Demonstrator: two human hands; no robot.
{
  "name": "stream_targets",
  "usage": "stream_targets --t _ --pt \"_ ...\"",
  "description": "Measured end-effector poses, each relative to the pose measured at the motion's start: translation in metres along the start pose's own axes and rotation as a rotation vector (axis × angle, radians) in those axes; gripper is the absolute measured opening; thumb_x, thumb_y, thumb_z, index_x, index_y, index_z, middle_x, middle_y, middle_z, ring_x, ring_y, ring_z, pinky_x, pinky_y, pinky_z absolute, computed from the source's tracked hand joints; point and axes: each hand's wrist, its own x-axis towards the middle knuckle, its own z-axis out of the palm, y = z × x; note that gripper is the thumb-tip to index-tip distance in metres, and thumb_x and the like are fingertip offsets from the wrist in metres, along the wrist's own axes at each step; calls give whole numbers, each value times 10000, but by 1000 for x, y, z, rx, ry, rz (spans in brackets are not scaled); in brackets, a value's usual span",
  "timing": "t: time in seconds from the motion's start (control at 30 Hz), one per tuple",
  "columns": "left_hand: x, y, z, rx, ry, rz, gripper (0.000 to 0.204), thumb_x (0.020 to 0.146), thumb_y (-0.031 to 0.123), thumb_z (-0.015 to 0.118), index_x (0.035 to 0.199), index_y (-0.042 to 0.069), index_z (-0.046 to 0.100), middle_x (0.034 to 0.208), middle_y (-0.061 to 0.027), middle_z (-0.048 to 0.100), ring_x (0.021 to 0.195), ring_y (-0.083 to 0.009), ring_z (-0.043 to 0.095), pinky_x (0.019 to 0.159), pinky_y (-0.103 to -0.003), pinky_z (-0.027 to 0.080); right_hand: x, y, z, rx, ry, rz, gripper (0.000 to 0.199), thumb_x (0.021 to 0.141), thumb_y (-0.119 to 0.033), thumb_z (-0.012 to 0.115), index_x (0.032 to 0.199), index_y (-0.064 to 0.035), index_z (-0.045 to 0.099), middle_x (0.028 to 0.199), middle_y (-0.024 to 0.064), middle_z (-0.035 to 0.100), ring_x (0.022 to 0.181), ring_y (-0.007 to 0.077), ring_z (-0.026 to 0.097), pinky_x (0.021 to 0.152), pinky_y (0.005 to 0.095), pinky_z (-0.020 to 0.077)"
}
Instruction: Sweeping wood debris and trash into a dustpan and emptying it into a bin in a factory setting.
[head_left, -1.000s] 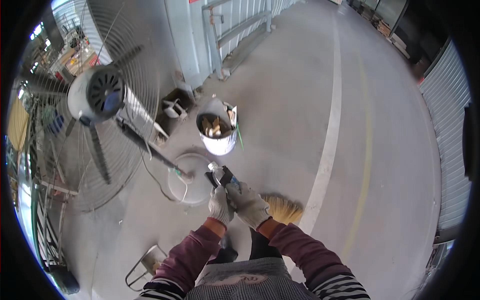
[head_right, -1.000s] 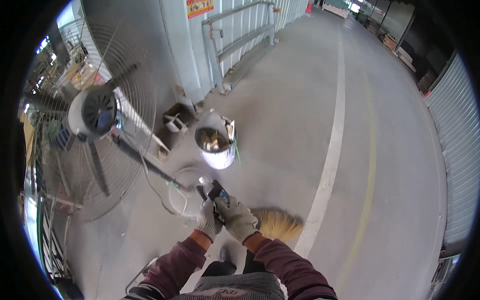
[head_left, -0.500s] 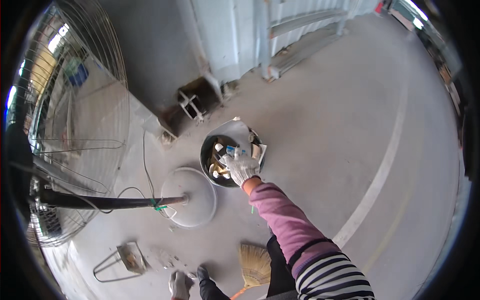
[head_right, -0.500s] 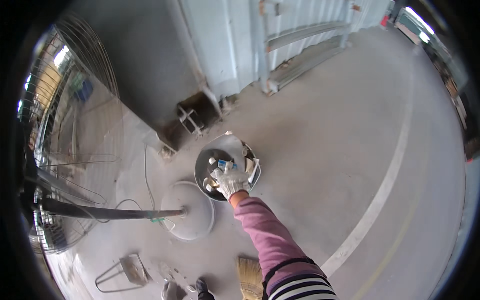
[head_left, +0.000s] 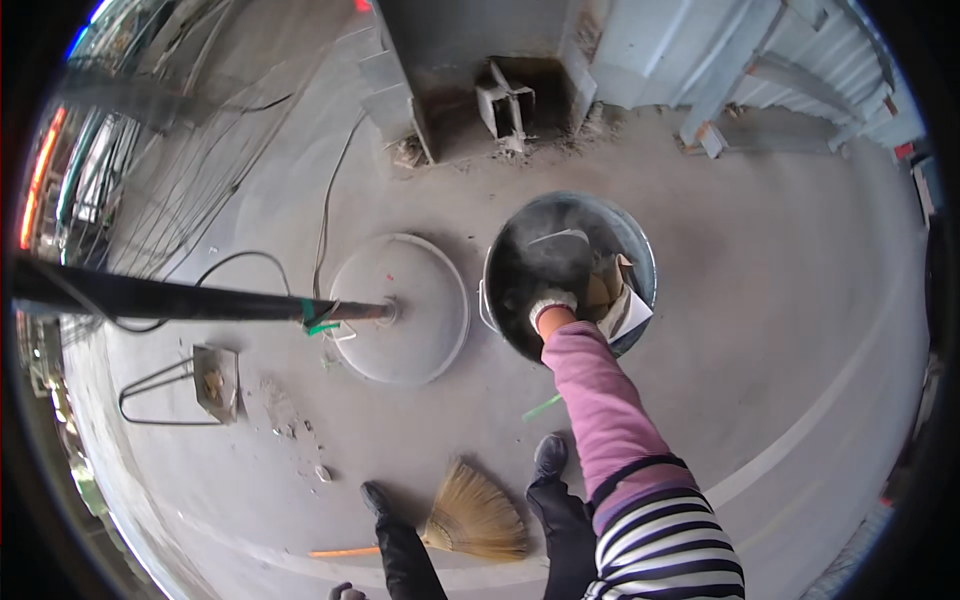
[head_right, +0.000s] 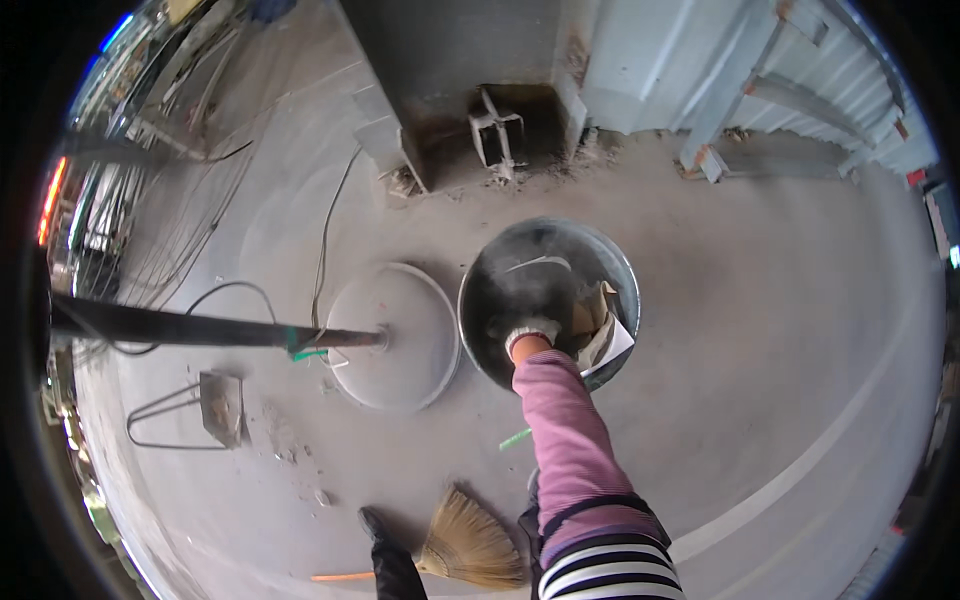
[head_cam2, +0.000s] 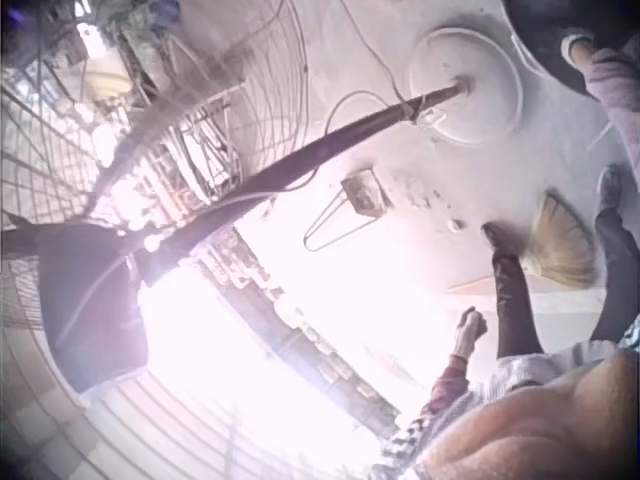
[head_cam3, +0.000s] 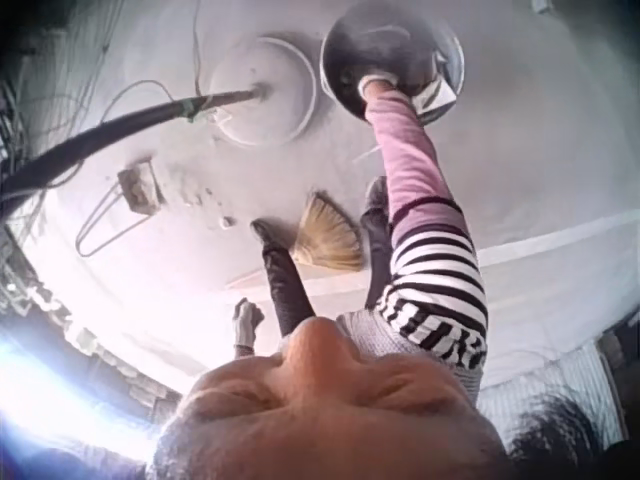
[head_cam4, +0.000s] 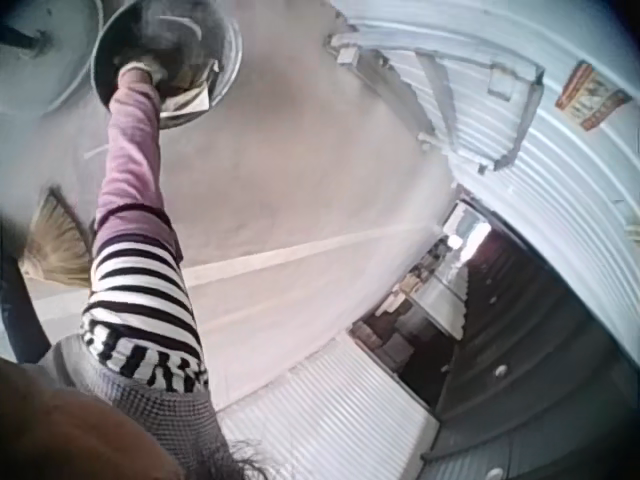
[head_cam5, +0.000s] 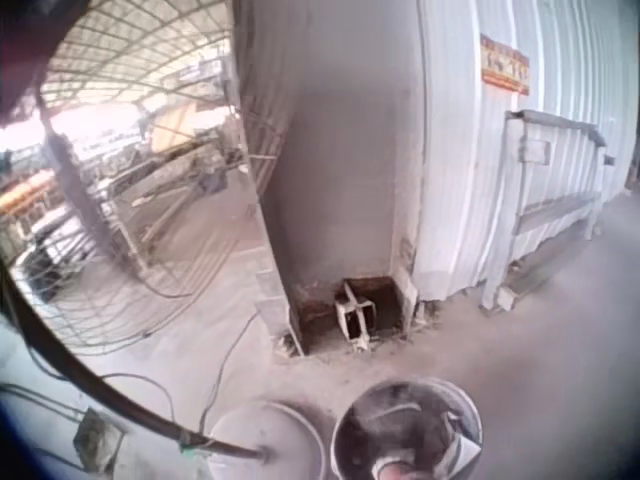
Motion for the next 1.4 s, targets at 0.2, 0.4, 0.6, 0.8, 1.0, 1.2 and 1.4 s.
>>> stream_targets --t 0.2,0.4,0.6,0.8,1.0,1.2,1.4 --pt "26 28 -39 5 -128 87 398 948 193 604 1284 5 501 754 1 525 622 -95 500 576 -266 494 -106 -7 -80 -379 439 -282 216 830 -213 602 960 -175 771 1029 28 730 1027 276 669 805 522 514" --pt "117 70 -130 112 -193 315 288 885 159 579 1125 0 584 732 -70 584 544 -160 567 492 -326 524 -315 25 -76 1240 421 235 558 801 -91 596 1354 -144 546 728 67 630 595 231 635 502 385 518" --pt "101 156 -195 436 -351 481 287 893 188 584 1101 -6 623 762 -34 578 635 -130 582 571 -287 521 -656 110 168 1587 445 759 93 819 -22 527 873 -74 581 561 24 493 391 171 454 377 345 429" --pt "136 154 -331 857 -231 306 343 855 224 621 1083 -32 631 711 -70 611 561 -157 597 510 -307 502 -796 -60 327 1205 195 995 99 857 -125 608 800 -79 542 567 40 514 393 165 485 389 348 463" --pt "202 162 -449 1226 -193 251 323 819 253 654 1006 -10 667 704 -71 629 581 -161 612 515 -315 497 -830 -167 432 1549 -56 1184 146 865 -80 595 1009 -58 584 652 66 551 438 192 529 382 364 480" --pt "268 199 -501 1458 -170 215 252 784 233 674 913 17 670 698 -57 621 582 -168 615 519 -330 511 -810 -274 503 1742 -29 1208 377 833 -99 635 1196 -36 552 762 112 614 478 210 581 404 369 509" --pt "315 258 -494 1292 -127 419 246 842 226 627 979 22 622 772 -65 612 630 -166 616 491 -334 500 -771 -367 687 1292 -276 1153 849 739 -431 752 1408 -12 440 1257 279 601 1223 393 555 1031 413 444"
